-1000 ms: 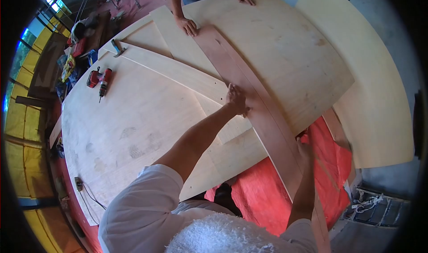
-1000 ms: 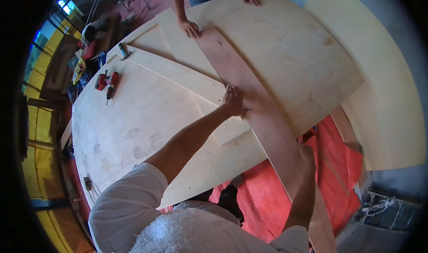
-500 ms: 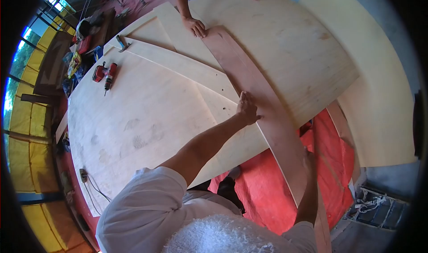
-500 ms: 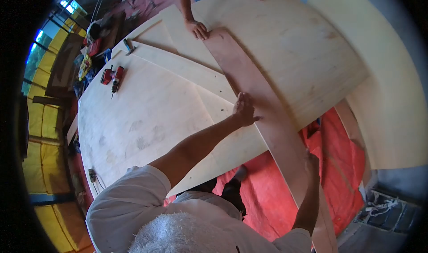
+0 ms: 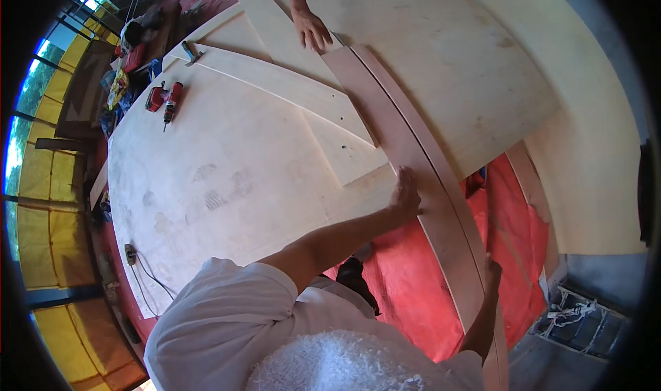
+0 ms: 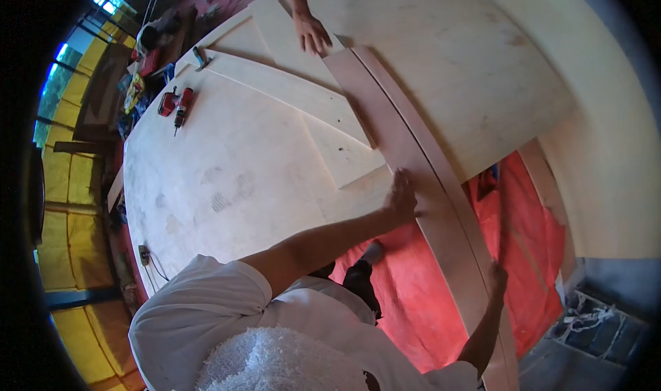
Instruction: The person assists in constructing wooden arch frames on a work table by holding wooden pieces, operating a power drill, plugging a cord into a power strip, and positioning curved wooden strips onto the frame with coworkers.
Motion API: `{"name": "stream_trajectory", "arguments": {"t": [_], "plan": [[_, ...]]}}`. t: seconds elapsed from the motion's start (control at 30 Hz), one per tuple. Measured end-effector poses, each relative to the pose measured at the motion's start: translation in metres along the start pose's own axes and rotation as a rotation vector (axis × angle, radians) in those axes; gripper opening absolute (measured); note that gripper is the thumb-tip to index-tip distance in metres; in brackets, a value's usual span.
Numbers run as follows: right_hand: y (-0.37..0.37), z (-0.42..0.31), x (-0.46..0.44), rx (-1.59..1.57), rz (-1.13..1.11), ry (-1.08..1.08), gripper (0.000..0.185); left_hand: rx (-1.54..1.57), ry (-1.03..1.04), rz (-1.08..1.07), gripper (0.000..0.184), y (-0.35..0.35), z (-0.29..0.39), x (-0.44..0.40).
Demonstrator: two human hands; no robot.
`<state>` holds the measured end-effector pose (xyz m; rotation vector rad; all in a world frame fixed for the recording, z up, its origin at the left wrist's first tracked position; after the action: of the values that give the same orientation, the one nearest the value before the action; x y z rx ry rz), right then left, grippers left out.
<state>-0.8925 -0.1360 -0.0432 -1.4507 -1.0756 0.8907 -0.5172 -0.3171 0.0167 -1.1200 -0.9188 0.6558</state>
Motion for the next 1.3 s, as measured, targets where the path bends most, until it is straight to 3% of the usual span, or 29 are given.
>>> {"name": "stream_trajectory", "arguments": {"t": [0.07,0.2,0.23,0.3,0.37,0.43,0.53,0.63,0.8,0.87,0.93,1.0,1.07,1.13,1.17,1.23,1.27,1.3], "plan": [[-0.033,0.0,0.007,0.034,-0.056,0.06,0.065,-0.018,0.06,-0.065,0.08,0.009,0.022,0.011],[-0.037,0.054,-0.014,0.19,0.027,0.033,0.063,-0.102,0.211,0.08,0.082,0.011,0.07,0.05],[-0.05,0.052,-0.024,0.172,-0.06,0.104,0.066,-0.127,0.249,-0.041,0.092,0.002,0.078,0.059],[-0.057,0.059,-0.048,0.046,-0.053,0.071,0.066,-0.181,0.264,-0.054,0.084,0.008,0.083,0.06],[-0.052,0.065,-0.08,0.129,-0.151,0.138,0.064,-0.232,0.242,0.022,0.074,0.022,0.085,0.058],[-0.047,0.047,-0.112,0.051,0.01,0.052,0.065,-0.283,0.183,0.193,0.063,0.047,0.084,0.051],[-0.046,-0.013,-0.15,0.019,-0.091,0.13,0.074,-0.182,0.223,0.124,0.051,0.043,0.086,0.042],[-0.029,-0.045,-0.172,0.03,-0.089,0.138,0.078,0.118,0.512,0.204,0.048,0.038,0.089,0.035],[-0.025,-0.062,-0.187,0.056,-0.051,0.088,0.076,0.171,0.712,0.28,0.052,0.034,0.091,0.011],[-0.035,-0.068,-0.181,0.069,-0.041,0.093,0.065,0.17,0.762,0.282,0.051,0.034,0.106,-0.002],[-0.03,-0.069,-0.184,0.096,-0.021,-0.036,0.056,0.11,0.795,0.255,0.049,0.029,0.105,-0.001],[0.012,-0.039,-0.204,0.217,-0.004,-0.159,0.048,0.139,0.848,0.377,0.049,0.005,0.111,0.014],[-0.013,-0.06,-0.195,0.112,0.022,-0.241,0.037,0.216,0.884,0.359,0.05,-0.025,0.124,0.034],[-0.034,-0.088,-0.19,0.2,-0.086,-0.182,0.034,0.175,0.93,0.364,0.053,-0.061,0.131,0.067],[-0.016,-0.079,-0.197,0.034,-0.215,-0.088,0.031,0.193,0.919,0.344,0.055,-0.065,0.132,0.078],[0.037,-0.053,-0.221,-0.054,-0.102,-0.041,0.031,0.239,0.889,0.269,0.059,-0.08,0.134,0.11],[0.021,-0.054,-0.208,-0.112,-0.211,0.087,0.035,0.266,0.847,0.212,0.061,-0.092,0.13,0.129],[-0.048,-0.096,-0.171,-0.205,-0.492,0.14,0.042,0.184,0.843,0.18,0.059,-0.089,0.125,0.147]]}}
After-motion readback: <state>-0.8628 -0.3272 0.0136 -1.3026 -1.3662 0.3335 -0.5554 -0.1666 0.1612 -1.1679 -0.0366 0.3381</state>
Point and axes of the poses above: each hand's wrist, its own x-axis away from the middle knuckle, its own y-axis out of the palm, z = x × y, the point moved 6 cm from there along -x, towards the middle knuckle, and after that the axes turned 13 degrees about x, right-handed, at the moved point
